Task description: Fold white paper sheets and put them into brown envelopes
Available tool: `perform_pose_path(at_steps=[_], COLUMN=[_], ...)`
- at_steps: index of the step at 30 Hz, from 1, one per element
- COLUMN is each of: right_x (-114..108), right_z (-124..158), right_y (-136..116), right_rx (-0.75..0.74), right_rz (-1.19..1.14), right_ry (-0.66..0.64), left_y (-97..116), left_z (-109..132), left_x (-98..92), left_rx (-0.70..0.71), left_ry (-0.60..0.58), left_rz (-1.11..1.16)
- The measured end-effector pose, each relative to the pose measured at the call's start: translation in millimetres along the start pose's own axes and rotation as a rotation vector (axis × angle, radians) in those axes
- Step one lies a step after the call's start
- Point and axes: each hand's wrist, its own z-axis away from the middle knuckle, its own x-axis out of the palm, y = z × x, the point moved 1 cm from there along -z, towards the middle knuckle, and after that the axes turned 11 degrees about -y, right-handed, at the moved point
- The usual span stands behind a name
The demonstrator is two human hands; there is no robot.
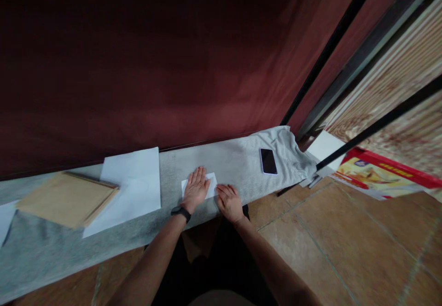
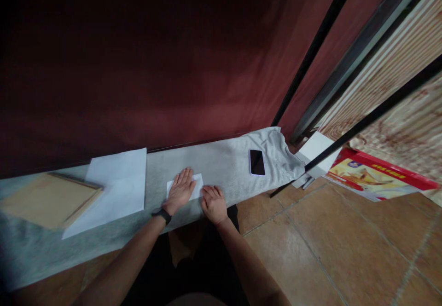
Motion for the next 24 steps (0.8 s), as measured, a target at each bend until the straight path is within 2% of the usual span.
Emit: perform_pose_path(at_steps=[4,10,13,16,18,20,24], right_x=[-0.1,-0.2,-0.2,0.7,1.8,2.9,4.9], right_z=[-0.4,-0.5,-0.1,-0.7,-1.8,-3.0,-5.1], right_y=[-0.2,0.0,-0.3,-0.6,-0.1,0.8,3.2], right_rx=[-0.003,0.008,0.003,0.019,0.074,0.139,0.172], right_rz=[-0.01,-0.006,-0.02,-0.055,-0.074,-0.088,-0.14], right_ry=[0.016,-0.005,-0.011,0.004,0.039,0.071,0.079], left_y=[-18.6,-49.2,-53.9,-36.9,-14.6,8.4,36.5], left_z=[10.1,32.9,49.3,68.0,77.6,82.1,74.7], left_x=[-3.3,-6.0,-7.4,-9.0,-8.8,-9.0,-16.4], left_rx=[-0.082,-0.195,-0.261,-0.171,0.019,0.129,0.119], left_ry=[-0.002,0.056,0.122,0.2,0.169,0.117,0.009], left_rz=[-0.016,-0.004,0.006,0.025,0.041,0.031,-0.039])
